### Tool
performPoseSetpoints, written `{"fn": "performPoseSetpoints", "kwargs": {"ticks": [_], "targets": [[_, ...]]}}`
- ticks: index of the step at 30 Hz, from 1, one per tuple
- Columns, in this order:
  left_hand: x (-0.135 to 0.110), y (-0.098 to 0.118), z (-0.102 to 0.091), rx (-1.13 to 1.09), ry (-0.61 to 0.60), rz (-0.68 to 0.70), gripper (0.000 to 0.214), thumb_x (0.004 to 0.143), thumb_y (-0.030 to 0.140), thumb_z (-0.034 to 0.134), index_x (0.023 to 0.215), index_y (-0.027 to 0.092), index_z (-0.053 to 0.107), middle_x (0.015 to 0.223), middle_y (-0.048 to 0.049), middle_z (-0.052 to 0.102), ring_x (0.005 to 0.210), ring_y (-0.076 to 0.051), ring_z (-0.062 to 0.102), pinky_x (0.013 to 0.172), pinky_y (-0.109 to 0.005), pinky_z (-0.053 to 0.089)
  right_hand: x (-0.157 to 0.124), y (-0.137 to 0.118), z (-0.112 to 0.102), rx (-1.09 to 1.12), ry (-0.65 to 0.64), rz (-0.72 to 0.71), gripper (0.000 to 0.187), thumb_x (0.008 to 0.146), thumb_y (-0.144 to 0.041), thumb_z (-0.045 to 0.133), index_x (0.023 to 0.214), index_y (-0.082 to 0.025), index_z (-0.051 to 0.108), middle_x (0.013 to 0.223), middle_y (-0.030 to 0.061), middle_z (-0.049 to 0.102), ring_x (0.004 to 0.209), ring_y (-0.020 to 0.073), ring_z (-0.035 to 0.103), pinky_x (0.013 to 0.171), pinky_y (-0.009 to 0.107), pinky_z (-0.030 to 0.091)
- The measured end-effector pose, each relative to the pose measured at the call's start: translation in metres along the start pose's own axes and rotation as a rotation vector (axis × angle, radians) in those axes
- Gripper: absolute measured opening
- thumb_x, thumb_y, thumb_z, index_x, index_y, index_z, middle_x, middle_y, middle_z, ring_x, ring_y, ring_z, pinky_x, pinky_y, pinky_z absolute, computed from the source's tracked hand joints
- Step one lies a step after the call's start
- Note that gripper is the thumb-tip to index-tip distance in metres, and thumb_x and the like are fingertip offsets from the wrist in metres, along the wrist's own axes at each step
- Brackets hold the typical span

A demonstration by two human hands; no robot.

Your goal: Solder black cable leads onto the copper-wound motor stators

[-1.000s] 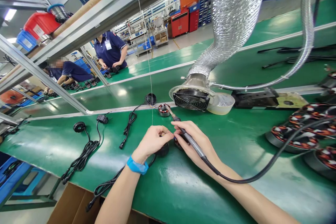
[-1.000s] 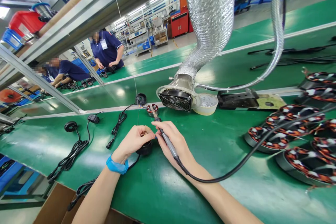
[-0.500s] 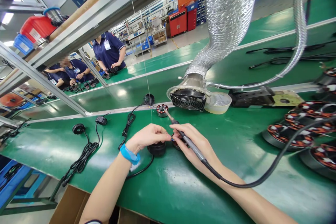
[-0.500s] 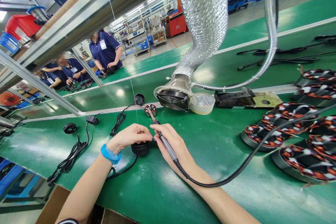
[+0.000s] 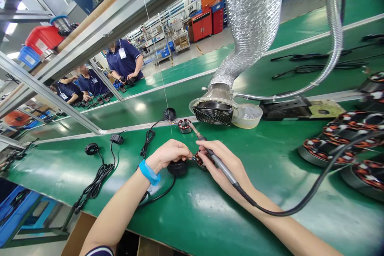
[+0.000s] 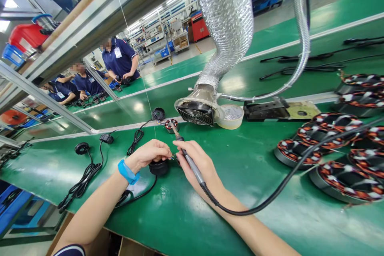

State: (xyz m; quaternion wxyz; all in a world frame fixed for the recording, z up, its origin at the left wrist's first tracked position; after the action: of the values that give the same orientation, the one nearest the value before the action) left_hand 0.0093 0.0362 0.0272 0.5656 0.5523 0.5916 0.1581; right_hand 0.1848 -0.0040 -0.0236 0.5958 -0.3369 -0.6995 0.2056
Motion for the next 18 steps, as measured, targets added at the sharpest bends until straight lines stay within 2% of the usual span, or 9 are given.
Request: {"fn": "performPoseSetpoints", "kwargs": {"ticks": [3,5,8,11,18], "targets": [[0.0,0.0,0.0,0.047,0.008,0.018,0.02,0.059,0.033,0.066,0.059,0.014,0.065,0.052,0.0029,0.051,0.044,-0.005,0.03,0.045,-0.024,0.013,0.002,-0.005,-0.01,-0.032,0.13,0.11,0.018,0.097,-0.027,0.057,0.112,-0.023,0.068,0.095,0.0052,0.071,0.08,0.0177,0.069,0.076,0.029,0.056],[-0.001,-0.001,0.002,0.07,0.019,0.041,0.019,0.06,0.033,0.066,0.059,0.014,0.067,0.052,0.0028,0.051,0.046,-0.005,0.032,0.046,-0.024,0.015,0.001,-0.007,-0.017,-0.058,0.201,0.173,0.016,0.096,-0.032,0.059,0.102,-0.022,0.07,0.085,0.0038,0.073,0.071,0.0181,0.069,0.072,0.03,0.057],[-0.001,-0.001,0.006,0.09,0.036,0.061,0.018,0.061,0.031,0.065,0.059,0.013,0.068,0.053,0.002,0.053,0.047,-0.006,0.033,0.046,-0.024,0.017,-0.004,-0.009,-0.026,-0.042,0.261,0.188,0.021,0.096,-0.033,0.057,0.083,-0.022,0.07,0.066,0.002,0.068,0.061,0.0184,0.068,0.065,0.03,0.056],[0.0,-0.001,0.008,0.094,0.041,0.052,0.018,0.061,0.031,0.065,0.06,0.013,0.069,0.054,0.0016,0.054,0.047,-0.006,0.033,0.046,-0.024,0.017,-0.008,-0.011,-0.03,0.012,0.283,0.158,0.028,0.096,-0.031,0.053,0.075,-0.022,0.069,0.056,0.0011,0.062,0.056,0.0189,0.066,0.059,0.03,0.054],[0.0,0.001,0.006,0.069,0.013,0.008,0.021,0.06,0.034,0.066,0.061,0.013,0.068,0.053,0.0027,0.052,0.045,-0.005,0.029,0.046,-0.024,0.014,-0.008,-0.018,-0.03,0.021,0.229,0.095,0.027,0.094,-0.025,0.052,0.073,-0.022,0.068,0.046,-0.0035,0.054,0.044,0.015,0.058,0.055,0.028,0.051]]}}
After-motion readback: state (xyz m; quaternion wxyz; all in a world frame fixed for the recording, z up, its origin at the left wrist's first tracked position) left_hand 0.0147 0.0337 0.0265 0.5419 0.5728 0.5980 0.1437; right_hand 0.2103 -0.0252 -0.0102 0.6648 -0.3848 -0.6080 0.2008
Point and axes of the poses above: each hand's wrist, its own x-axis towards the middle knuckle, its own z-axis out of the palm, y = z × x, the point moved 1 cm from there along x, towards the middle knuckle
